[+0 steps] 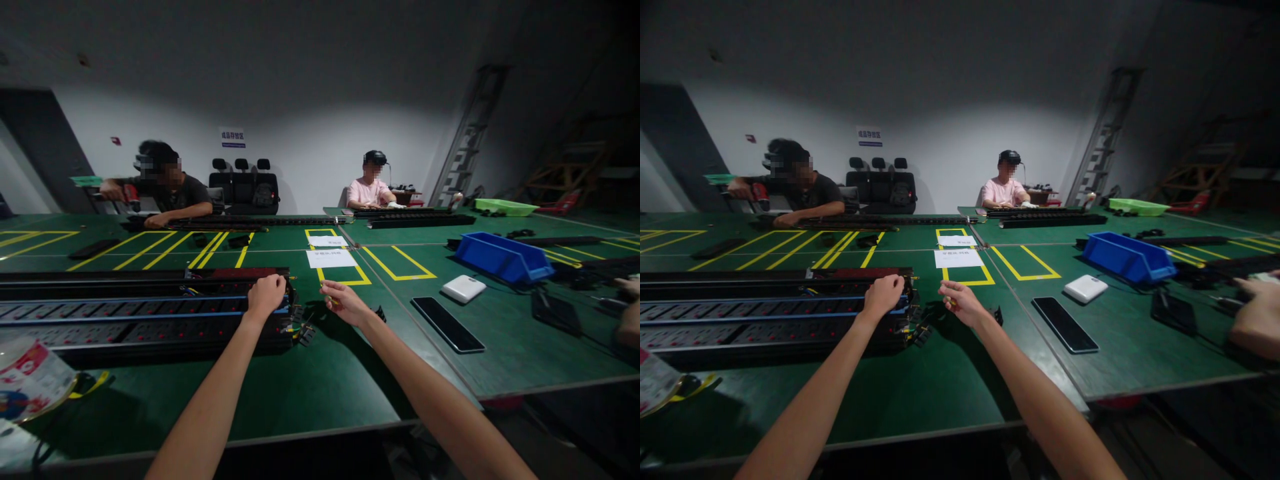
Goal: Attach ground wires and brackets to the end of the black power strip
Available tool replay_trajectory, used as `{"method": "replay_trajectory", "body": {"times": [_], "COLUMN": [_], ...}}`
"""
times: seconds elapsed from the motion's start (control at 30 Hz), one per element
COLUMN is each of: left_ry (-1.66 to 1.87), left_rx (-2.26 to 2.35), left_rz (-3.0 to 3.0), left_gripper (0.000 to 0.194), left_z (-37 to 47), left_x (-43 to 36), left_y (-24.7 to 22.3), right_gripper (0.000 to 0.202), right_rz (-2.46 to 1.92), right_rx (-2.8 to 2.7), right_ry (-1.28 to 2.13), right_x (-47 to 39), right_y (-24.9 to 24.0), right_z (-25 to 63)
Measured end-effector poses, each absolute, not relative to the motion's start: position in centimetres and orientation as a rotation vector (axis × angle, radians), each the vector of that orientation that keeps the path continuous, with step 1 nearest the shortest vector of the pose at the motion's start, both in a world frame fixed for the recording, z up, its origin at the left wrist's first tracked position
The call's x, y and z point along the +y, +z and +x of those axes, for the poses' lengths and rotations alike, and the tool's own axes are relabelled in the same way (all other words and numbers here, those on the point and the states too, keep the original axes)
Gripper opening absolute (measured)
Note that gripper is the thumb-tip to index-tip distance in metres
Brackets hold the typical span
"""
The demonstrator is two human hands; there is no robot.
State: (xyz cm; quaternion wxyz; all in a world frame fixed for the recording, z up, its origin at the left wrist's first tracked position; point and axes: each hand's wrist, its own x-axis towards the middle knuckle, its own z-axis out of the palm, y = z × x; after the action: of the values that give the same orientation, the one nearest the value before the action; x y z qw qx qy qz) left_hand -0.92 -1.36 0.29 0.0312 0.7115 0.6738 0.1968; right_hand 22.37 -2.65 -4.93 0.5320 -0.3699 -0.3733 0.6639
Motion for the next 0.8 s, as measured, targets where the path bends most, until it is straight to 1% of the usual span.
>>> {"method": "replay_trajectory", "body": {"times": [0.8], "left_ry": [0.603], "left_rx": [2.069], "left_rz": [2.172], "left_gripper": [0.047], "left_z": [-0.89], "left_x": [-1.71], "left_y": [0.57], "right_gripper": [0.016], "right_rz": [-0.978], "right_rx": [-0.890], "right_ry": [1.564], "right_x": [-2.83], "right_y": [-5.03], "right_z": [21.99]}}
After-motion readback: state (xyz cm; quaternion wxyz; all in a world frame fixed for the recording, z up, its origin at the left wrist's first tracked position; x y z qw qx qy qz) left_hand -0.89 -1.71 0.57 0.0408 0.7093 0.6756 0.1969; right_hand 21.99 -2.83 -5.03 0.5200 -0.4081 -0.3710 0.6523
